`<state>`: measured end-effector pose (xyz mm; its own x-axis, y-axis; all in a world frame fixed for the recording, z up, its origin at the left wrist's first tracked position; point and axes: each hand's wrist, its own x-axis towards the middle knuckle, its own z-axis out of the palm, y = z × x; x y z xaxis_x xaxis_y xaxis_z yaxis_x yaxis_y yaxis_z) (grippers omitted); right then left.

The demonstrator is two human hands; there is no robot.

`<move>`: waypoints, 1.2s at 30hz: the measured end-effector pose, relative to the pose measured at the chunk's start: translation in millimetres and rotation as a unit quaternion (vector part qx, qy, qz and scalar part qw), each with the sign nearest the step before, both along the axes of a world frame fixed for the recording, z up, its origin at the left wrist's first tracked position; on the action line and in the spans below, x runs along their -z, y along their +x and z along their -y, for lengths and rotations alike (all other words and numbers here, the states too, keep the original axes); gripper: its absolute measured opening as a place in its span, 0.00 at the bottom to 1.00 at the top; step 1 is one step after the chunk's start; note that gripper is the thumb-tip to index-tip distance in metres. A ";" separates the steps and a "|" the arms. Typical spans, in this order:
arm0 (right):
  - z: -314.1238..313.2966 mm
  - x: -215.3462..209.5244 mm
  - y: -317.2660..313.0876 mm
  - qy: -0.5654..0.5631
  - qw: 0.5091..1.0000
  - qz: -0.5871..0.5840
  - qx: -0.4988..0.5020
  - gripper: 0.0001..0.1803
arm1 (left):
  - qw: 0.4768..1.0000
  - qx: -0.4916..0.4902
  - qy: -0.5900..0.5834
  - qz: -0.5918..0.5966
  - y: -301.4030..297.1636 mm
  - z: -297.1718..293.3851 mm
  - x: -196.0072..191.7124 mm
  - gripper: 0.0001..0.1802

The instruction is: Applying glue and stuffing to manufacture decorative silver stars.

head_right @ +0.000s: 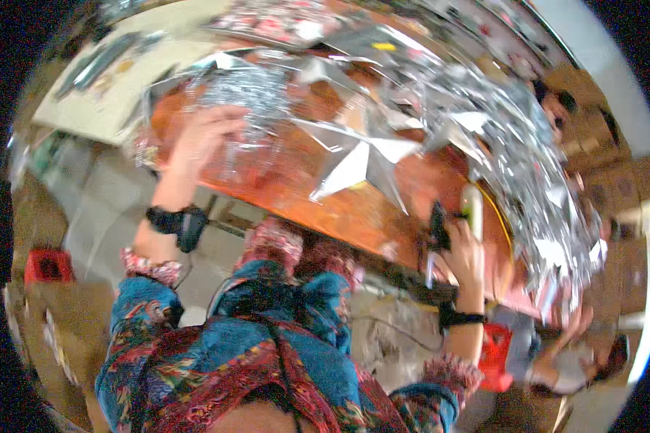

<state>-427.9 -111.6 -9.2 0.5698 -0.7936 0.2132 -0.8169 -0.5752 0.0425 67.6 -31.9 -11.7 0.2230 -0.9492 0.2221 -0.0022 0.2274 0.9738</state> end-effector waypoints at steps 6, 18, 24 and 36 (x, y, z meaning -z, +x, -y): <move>6.1 -17.6 7.2 0.069 0.996 -0.060 -0.002 0.27 | 0.971 0.095 0.016 -0.221 7.2 -6.8 -5.5 0.16; -35.0 -108.1 156.3 0.083 0.923 0.277 -0.254 0.07 | 0.995 -0.039 -0.082 -0.034 -14.0 6.1 -61.7 0.14; -30.8 -101.1 266.4 0.306 0.784 0.477 -0.254 0.16 | 0.986 -0.112 -0.106 0.060 -30.2 12.3 -79.6 0.09; -15.0 -83.3 303.1 0.454 0.761 0.429 -0.173 0.08 | 0.988 -0.124 -0.045 0.078 -6.7 -27.8 -61.7 0.09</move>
